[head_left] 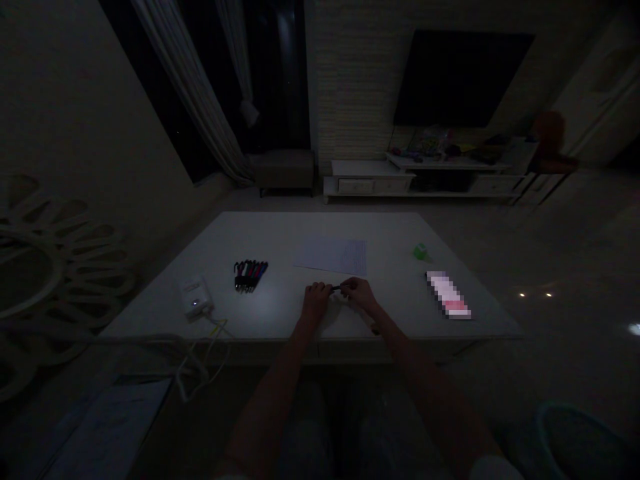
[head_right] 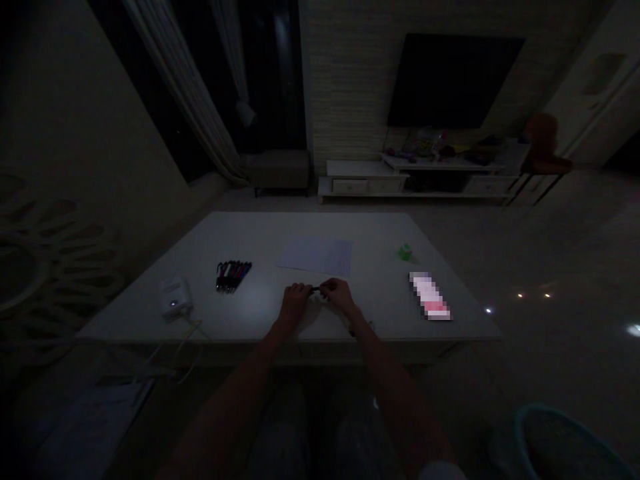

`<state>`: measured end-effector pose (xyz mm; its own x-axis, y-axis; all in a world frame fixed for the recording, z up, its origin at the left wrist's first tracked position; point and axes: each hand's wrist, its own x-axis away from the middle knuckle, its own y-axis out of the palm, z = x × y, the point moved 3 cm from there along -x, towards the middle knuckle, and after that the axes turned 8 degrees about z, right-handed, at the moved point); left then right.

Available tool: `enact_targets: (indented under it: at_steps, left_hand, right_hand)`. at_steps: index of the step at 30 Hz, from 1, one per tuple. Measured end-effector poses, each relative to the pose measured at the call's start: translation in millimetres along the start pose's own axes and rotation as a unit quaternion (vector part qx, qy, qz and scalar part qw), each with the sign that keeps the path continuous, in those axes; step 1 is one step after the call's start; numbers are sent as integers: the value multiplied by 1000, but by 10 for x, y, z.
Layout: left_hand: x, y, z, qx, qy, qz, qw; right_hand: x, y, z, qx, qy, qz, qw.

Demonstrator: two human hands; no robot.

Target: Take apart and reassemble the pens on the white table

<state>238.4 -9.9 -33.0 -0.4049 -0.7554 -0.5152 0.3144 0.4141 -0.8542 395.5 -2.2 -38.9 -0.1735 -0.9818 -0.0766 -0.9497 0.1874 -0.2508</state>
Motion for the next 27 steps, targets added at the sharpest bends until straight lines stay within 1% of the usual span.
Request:
enact_targets:
  at_steps: [2,3,8,11,13,15,17,19,21,24,27]
  left_hand:
    - [-3,14,0,2,-4,-2,1000]
    - [-3,21,-1,3,-5,-1,1000]
    - [5,28,0,-2,3,0,1000]
    - [13,13,-2,2,7,1,1000]
    - [15,9,-5,6,6,-1,1000]
    - [13,11,-7,6,8,-4,1000]
    - [7,14,-8,2,6,-7,1000]
    - [0,9,-7,0,3,-8,1000]
    - [-6,-3,-5,1,0,-10,1000]
    - [-5,-22,-5,-4,-2,-19,1000]
    - [7,-24,-7,-16,2,-24,1000]
  right_hand:
    - [-8,-6,-7,-10,-23,10,1000]
    - [-9,-8,-6,-10,-24,14,1000]
    - [10,3,14,26,50,-1,998]
    - [10,-4,-15,7,27,0,1000]
    - [8,-5,-14,-13,26,-9,1000]
    - [6,-9,1,1,34,-15,999]
    - [-3,-27,4,25,22,-4,999]
    - [-18,-63,-7,27,-1,20,999]
    - [-35,-115,-11,7,-8,39,999]
    - [-48,-224,21,-10,-1,43,999]
    - [-32,-422,129,1,5,41,999]
